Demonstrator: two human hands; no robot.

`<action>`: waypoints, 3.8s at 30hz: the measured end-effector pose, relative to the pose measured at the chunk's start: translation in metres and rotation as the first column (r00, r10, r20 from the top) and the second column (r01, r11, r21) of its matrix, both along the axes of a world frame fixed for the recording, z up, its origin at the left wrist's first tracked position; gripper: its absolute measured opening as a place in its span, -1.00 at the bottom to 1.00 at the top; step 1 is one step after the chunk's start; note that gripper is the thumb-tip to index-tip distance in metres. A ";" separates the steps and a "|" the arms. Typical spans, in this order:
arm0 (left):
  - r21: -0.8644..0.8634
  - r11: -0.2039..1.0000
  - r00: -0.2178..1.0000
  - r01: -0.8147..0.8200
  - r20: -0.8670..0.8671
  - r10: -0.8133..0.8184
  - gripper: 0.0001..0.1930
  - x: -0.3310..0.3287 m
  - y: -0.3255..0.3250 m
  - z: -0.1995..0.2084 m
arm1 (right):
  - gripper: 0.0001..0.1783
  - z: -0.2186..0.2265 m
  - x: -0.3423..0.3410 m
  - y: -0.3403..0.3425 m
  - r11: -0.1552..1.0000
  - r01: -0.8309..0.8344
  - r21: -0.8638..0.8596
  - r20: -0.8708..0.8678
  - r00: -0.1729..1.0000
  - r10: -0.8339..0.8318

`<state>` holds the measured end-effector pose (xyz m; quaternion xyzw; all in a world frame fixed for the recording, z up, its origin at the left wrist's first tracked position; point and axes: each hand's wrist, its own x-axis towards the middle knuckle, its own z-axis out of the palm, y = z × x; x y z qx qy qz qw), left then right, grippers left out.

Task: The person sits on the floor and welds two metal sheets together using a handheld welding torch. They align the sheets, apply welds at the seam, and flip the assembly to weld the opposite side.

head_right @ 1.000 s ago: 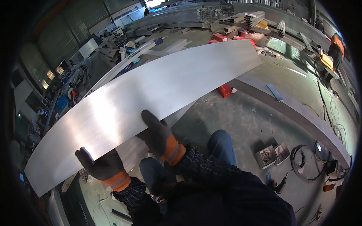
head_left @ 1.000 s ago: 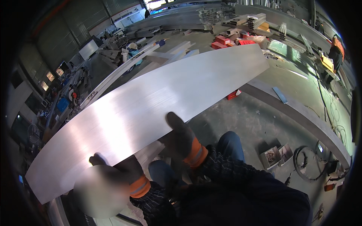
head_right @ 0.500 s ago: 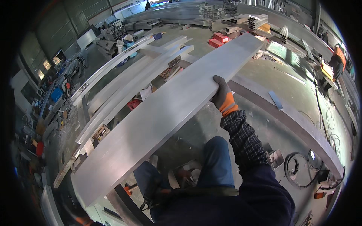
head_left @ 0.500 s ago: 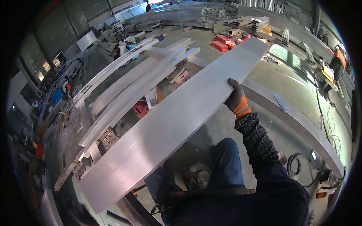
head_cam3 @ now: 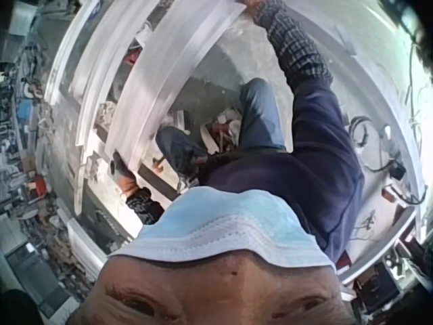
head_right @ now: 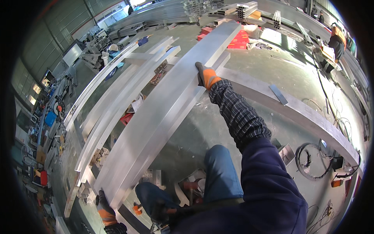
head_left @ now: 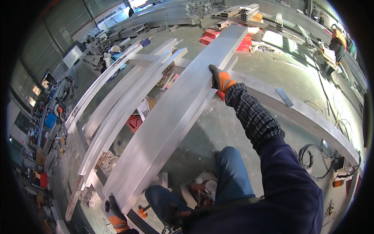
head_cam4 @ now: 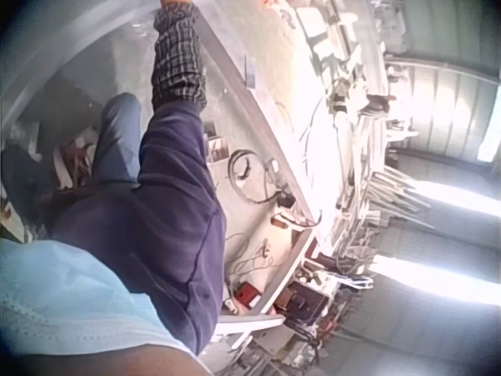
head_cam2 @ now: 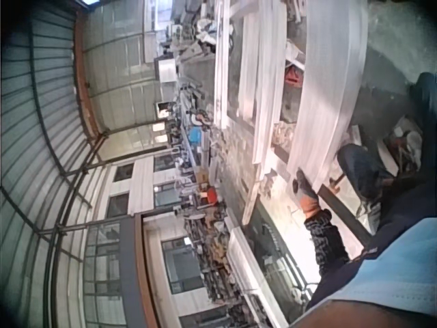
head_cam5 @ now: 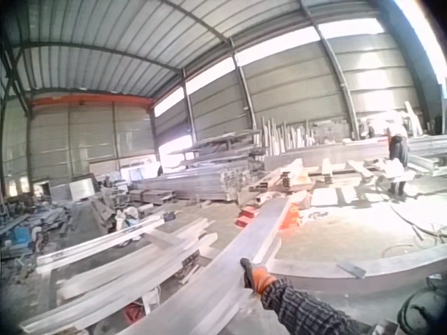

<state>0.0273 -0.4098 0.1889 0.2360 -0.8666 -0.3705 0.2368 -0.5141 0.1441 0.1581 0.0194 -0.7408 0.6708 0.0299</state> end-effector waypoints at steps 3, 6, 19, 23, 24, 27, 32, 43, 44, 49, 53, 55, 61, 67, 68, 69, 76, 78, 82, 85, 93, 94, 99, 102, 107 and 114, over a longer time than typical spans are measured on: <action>0.158 0.986 0.998 -0.054 0.044 0.048 -0.52 -0.021 0.005 -0.005 | -0.66 -0.012 -0.006 0.011 0.882 0.109 0.458 -0.305 0.951 0.041; -0.028 1.000 1.000 0.002 -0.008 -0.003 -0.51 -0.035 0.023 -0.013 | -0.56 -0.003 0.000 0.017 0.932 -0.055 0.359 0.046 0.998 0.041; 0.204 0.956 0.954 -0.210 0.256 0.155 -0.41 -0.078 -0.003 -0.057 | -0.52 -0.001 0.055 0.082 0.877 0.178 0.447 -0.126 0.983 -0.136; 0.238 0.959 0.949 -0.152 0.306 0.074 -0.30 -0.095 -0.012 -0.095 | -0.38 -0.046 0.128 0.272 0.388 0.495 0.778 -0.326 0.845 -0.424; 0.357 0.920 0.961 -0.164 0.266 0.069 -0.28 -0.089 -0.008 -0.089 | -0.32 -0.053 0.153 0.289 0.268 0.442 0.856 -0.252 0.810 -0.529; 0.386 0.918 0.992 -0.087 0.122 0.043 -0.19 -0.068 -0.039 -0.112 | -0.33 -0.066 0.208 0.335 0.082 0.258 0.963 -0.153 0.768 -0.621; -0.624 0.717 0.950 0.312 0.209 -0.232 -0.19 -0.054 -0.037 -0.127 | -0.48 -0.091 0.241 0.377 0.097 0.188 0.977 -0.102 0.819 -0.565; -0.674 0.671 0.951 0.309 0.215 -0.223 -0.26 -0.053 -0.032 -0.119 | -0.60 -0.115 0.226 0.405 0.178 0.410 0.894 -0.255 0.795 -0.551; -0.684 0.664 0.953 0.303 0.196 -0.232 -0.28 -0.052 -0.038 -0.121 | -0.57 -0.110 0.224 0.403 0.165 0.399 0.902 -0.220 0.754 -0.619; -0.011 0.988 0.985 0.156 0.071 -0.155 -0.31 -0.056 -0.071 -0.144 | -0.36 -0.088 0.222 0.392 0.128 0.476 0.870 -0.221 0.609 -0.762; 0.048 0.998 0.996 0.044 -0.083 -0.040 -0.44 -0.070 -0.077 -0.169 | -0.32 -0.073 0.221 0.384 0.076 0.621 0.780 -0.323 0.504 -0.801; 0.028 1.000 0.988 -0.002 -0.157 0.006 -0.50 -0.093 -0.063 -0.193 | -0.33 -0.066 0.224 0.391 0.079 0.632 0.771 -0.388 0.564 -0.729; -0.064 0.995 0.901 -0.079 -0.431 0.044 -0.48 -0.045 0.066 -0.059 | -0.69 -0.014 0.273 0.138 0.831 0.464 0.306 -0.344 0.868 -0.358; 0.354 0.850 0.889 0.390 -0.386 -0.247 -0.58 -0.039 0.165 -0.064 | -0.61 0.024 0.388 -0.099 0.856 -0.061 0.514 -0.439 0.838 0.323; 0.435 0.784 0.881 0.442 -0.372 -0.291 -0.50 -0.029 0.175 -0.046 | -0.60 0.029 0.404 -0.131 0.820 -0.125 0.558 -0.461 0.775 0.432; 0.479 0.743 0.870 0.468 -0.400 -0.290 -0.42 -0.017 0.181 -0.031 | -0.58 0.024 0.416 -0.163 0.837 -0.164 0.522 -0.550 0.685 0.477; 0.696 0.614 0.870 0.373 -0.493 0.030 -0.50 0.032 0.166 -0.005 | -0.70 0.031 0.489 -0.259 0.699 -0.351 0.622 -0.560 0.425 0.711; 0.690 0.656 0.894 0.307 -0.445 0.049 -0.56 0.044 0.154 0.006 | -0.65 0.027 0.493 -0.269 0.661 -0.388 0.643 -0.539 0.384 0.750; 0.666 0.705 0.907 0.246 -0.415 0.076 -0.63 0.051 0.107 -0.007 | -0.54 0.037 0.499 -0.278 0.702 -0.377 0.604 -0.638 0.300 0.710; 0.507 0.839 0.917 0.200 -0.398 0.022 -0.59 0.041 0.057 -0.032 | -0.57 0.011 0.476 -0.268 0.693 -0.328 0.642 -0.630 0.290 0.720; 0.701 0.699 0.987 0.145 -0.154 -0.050 -0.51 -0.004 0.005 -0.040 | -0.59 -0.016 0.478 -0.232 0.729 -0.406 0.551 -0.367 0.666 0.649; 0.692 0.701 0.982 0.172 -0.177 -0.065 -0.51 -0.013 0.005 -0.039 | -0.59 -0.021 0.478 -0.226 0.726 -0.396 0.563 -0.357 0.676 0.645; 0.709 0.696 0.991 0.110 -0.029 -0.127 -0.55 -0.041 -0.015 -0.041 | -0.60 -0.027 0.485 -0.220 0.718 -0.412 0.561 -0.280 0.722 0.633; 0.389 0.917 0.992 0.088 0.049 -0.116 -0.46 -0.047 -0.015 -0.048 | -0.61 -0.019 0.479 -0.225 0.706 -0.385 0.595 -0.317 0.695 0.646; 0.428 0.873 0.959 0.234 0.048 -0.280 -0.25 -0.044 -0.024 -0.042 | -0.59 -0.005 0.459 -0.241 0.706 -0.388 0.593 -0.340 0.674 0.656; -0.075 0.922 0.925 0.379 0.034 -0.378 -0.05 -0.035 -0.057 -0.090 | -0.57 0.030 0.422 -0.296 0.703 -0.393 0.593 -0.419 0.595 0.686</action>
